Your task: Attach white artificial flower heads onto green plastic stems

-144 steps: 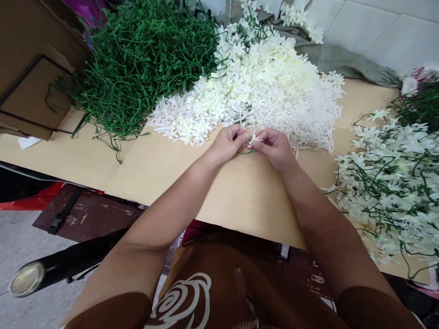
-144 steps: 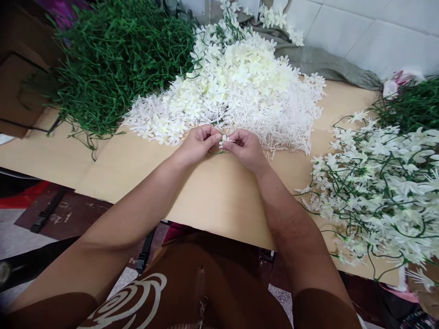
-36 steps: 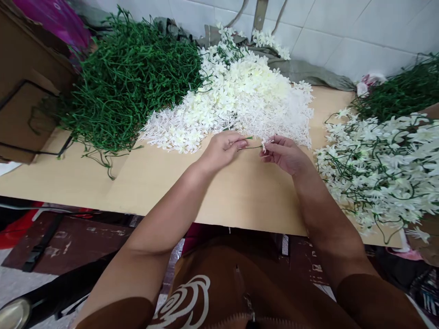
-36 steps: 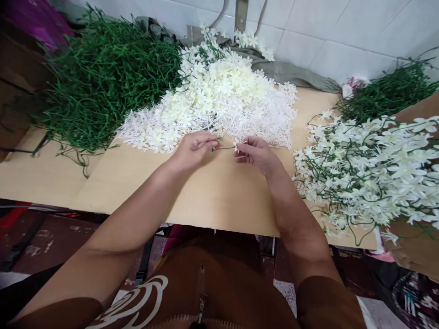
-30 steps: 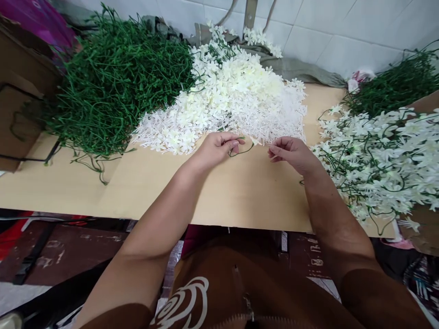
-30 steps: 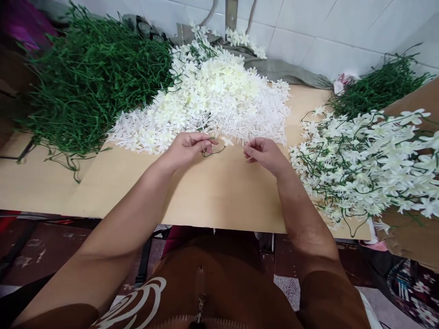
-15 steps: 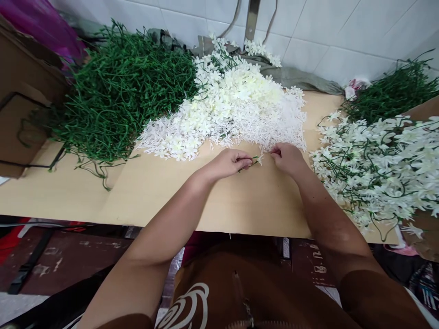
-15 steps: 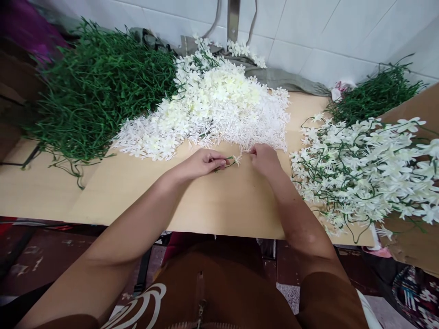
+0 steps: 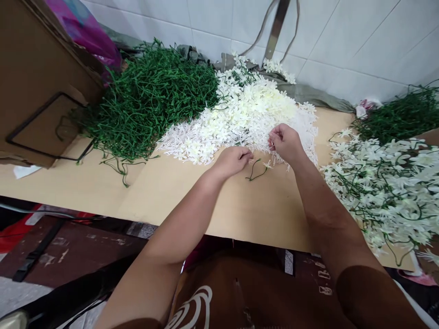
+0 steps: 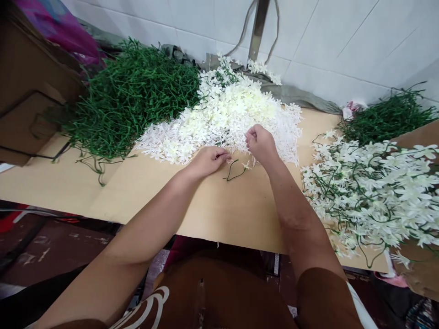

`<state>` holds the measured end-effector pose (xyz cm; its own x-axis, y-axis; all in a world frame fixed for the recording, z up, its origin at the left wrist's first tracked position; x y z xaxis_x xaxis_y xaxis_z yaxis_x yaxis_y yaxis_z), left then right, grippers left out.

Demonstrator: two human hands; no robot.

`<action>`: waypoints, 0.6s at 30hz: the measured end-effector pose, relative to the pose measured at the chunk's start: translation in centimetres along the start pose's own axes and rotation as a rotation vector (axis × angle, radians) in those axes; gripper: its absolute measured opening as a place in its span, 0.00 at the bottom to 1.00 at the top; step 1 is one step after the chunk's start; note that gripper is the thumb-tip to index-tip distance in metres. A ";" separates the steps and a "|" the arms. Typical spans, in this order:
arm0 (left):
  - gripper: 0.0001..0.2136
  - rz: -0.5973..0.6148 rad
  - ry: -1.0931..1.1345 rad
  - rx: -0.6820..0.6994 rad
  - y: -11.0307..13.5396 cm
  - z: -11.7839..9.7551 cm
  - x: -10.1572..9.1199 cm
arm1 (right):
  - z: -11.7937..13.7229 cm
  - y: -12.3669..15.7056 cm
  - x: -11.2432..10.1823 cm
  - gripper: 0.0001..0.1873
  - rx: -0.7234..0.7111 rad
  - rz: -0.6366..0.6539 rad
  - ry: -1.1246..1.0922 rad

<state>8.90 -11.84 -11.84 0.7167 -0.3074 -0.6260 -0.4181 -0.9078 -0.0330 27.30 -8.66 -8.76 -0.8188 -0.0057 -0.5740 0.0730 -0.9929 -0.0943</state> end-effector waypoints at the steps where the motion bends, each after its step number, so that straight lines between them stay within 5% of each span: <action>1: 0.11 -0.037 -0.012 -0.017 -0.1 0.2 -0.2 | 0.3 -0.1 0.3 0.05 -0.011 0.029 0.033; 9: 0.12 -0.116 -0.071 -0.056 -0.5 1.2 -0.5 | 0.3 -0.6 2.8 0.03 -0.074 0.104 0.631; 13: 0.12 -0.162 0.040 -0.048 -0.8 1.6 -0.3 | 0.2 -0.5 3.0 0.02 -0.146 0.038 0.666; 18: 0.11 -0.165 0.490 -0.086 -1.2 1.5 0.0 | 0.9 1.5 2.8 0.06 -0.433 -0.009 0.598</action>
<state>8.56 -10.30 -12.98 0.9547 -0.2376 -0.1790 -0.2455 -0.9691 -0.0236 24.62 -10.23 -9.74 -0.3791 0.1907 -0.9055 0.3876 -0.8558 -0.3425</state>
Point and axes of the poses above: each hand's wrist, its own y-axis away from the middle knuckle, its own x-axis out of the palm, z = x × y, the point moved 1 cm from there along -y, towards the middle knuckle, and after that the axes turned 4 degrees about z, right-handed, at the moved point
